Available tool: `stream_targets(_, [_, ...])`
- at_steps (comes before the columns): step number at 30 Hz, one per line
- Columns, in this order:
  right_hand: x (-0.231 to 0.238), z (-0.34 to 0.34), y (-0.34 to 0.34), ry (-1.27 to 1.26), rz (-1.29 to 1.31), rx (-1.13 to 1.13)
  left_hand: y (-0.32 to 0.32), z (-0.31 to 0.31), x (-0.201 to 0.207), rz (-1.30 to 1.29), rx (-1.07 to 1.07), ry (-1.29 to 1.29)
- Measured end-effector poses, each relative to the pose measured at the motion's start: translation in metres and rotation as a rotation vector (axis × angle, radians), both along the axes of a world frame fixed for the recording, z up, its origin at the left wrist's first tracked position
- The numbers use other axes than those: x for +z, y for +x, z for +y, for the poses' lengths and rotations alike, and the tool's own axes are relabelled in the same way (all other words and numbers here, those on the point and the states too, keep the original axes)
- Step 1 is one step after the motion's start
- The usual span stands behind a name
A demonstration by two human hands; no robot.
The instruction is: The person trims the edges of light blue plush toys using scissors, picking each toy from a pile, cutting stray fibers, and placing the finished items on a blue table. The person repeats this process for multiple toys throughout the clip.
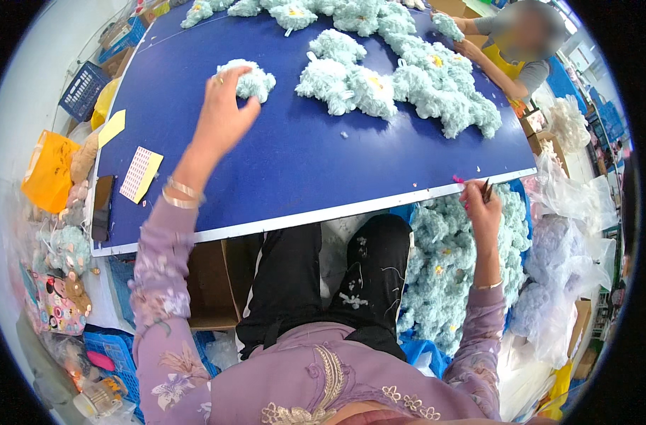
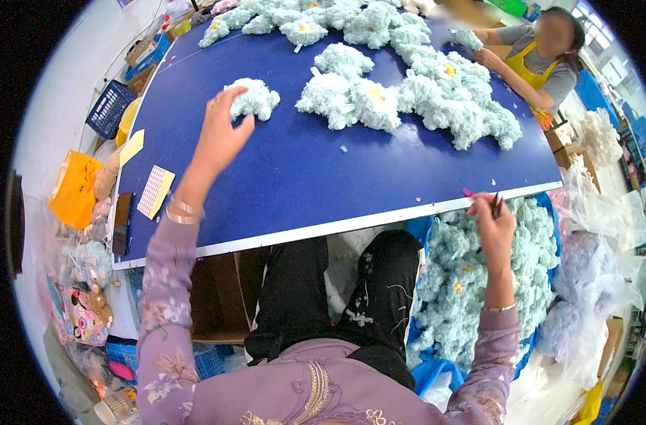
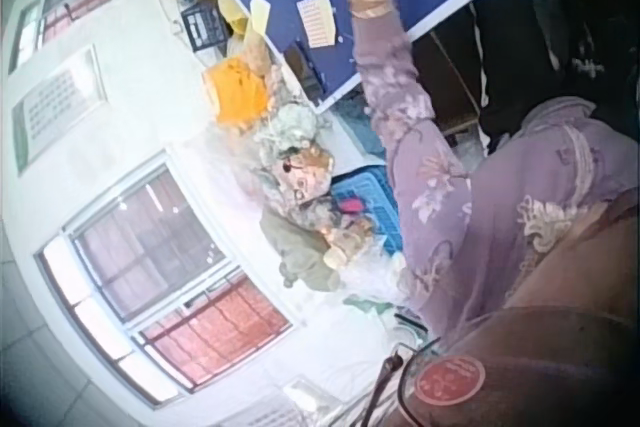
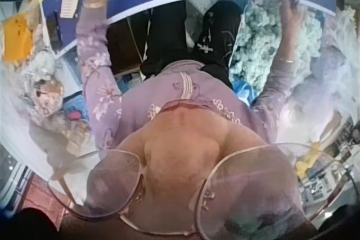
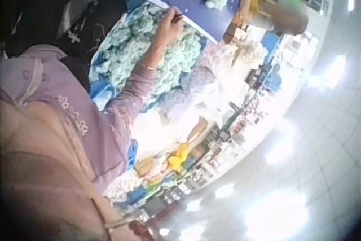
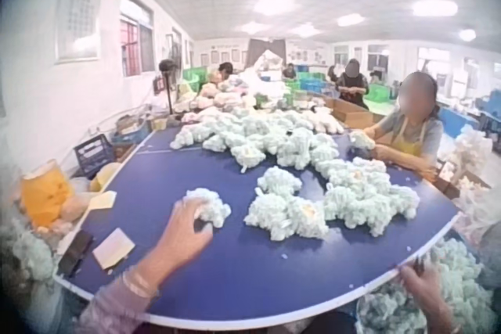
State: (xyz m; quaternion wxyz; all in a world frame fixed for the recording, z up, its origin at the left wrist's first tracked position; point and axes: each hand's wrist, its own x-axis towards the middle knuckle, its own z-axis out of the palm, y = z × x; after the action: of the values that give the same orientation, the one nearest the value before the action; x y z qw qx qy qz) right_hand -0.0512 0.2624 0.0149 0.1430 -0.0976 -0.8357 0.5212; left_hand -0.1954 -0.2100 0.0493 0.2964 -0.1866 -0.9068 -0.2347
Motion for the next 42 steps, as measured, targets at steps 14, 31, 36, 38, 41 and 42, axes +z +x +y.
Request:
stream_targets(14, [-0.008,-0.077,0.092,-0.168,-0.215,0.192,-0.012,0.019,-0.035,-0.382,-0.23,0.243])
stream_targets(31, [0.047,-0.179,0.081,-0.058,0.028,0.264,0.171,0.116,-0.027,-0.593,-0.603,0.389])
stream_targets(36, [0.041,-0.179,0.087,-0.093,0.046,0.184,0.182,0.123,-0.018,-0.489,-0.611,0.527])
stream_targets(38, [0.043,-0.181,0.089,-0.107,0.033,0.176,0.186,0.129,-0.018,-0.53,-0.592,0.629])
stream_targets(41, [0.035,-0.175,0.088,-0.268,0.059,0.171,0.186,0.134,-0.025,-0.675,-0.62,0.859])
stream_targets(42, [0.037,-0.175,0.089,-0.331,0.06,0.201,0.185,0.136,-0.029,-0.737,-0.638,0.949])
